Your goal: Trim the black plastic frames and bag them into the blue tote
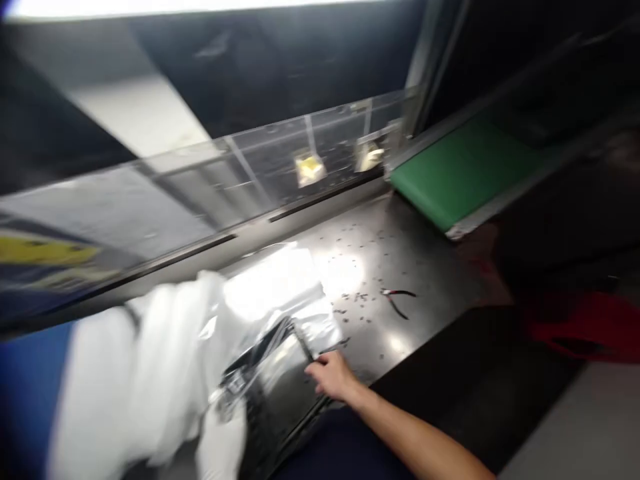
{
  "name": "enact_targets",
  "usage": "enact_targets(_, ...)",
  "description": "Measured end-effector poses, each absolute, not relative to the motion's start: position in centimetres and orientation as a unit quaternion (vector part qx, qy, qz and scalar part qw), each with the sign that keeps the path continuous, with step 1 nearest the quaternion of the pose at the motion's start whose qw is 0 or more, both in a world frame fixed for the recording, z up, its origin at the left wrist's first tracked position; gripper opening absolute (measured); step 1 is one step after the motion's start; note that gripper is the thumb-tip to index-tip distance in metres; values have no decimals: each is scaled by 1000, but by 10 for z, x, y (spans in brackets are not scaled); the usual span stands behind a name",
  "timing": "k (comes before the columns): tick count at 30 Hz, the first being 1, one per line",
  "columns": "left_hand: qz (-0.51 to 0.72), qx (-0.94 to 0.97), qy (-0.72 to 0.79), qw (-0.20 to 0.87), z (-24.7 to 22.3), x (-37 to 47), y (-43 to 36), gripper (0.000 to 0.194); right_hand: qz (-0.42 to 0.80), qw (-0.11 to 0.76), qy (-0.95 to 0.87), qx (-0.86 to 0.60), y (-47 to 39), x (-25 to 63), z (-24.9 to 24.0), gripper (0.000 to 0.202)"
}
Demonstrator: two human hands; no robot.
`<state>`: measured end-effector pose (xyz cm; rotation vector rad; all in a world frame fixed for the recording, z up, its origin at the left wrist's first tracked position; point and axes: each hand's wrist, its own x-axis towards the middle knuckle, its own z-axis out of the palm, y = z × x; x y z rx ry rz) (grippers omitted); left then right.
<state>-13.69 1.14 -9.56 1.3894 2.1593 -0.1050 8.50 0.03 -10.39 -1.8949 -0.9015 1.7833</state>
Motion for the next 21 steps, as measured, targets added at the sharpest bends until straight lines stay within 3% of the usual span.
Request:
enact_targets(3, 11, 438, 844, 310, -90, -187, -14, 37, 632, 196, -351, -663, -15, 76, -108, 23)
enact_targets(8, 110, 395, 827, 384, -106, -198, -33, 43, 609, 191, -420, -645, -27, 81, -105, 42)
enact_targets(14, 168, 368, 796, 450, -101, -204, -50, 46, 513, 261, -550, -606, 30, 104, -119, 68)
enact_targets(16, 173, 360, 792, 461, -96, -206, -54, 46, 512, 263, -604, -551, 51, 104, -121, 63)
enact_targets(19, 178, 353, 791, 468, -92, -209, -56, 46, 494, 270, -658, -500, 67, 99, -119, 30)
enact_targets(21, 182, 355, 789, 468, -91, -210, -57, 47, 464, 288, -677, -494, 66, 96, -117, 22)
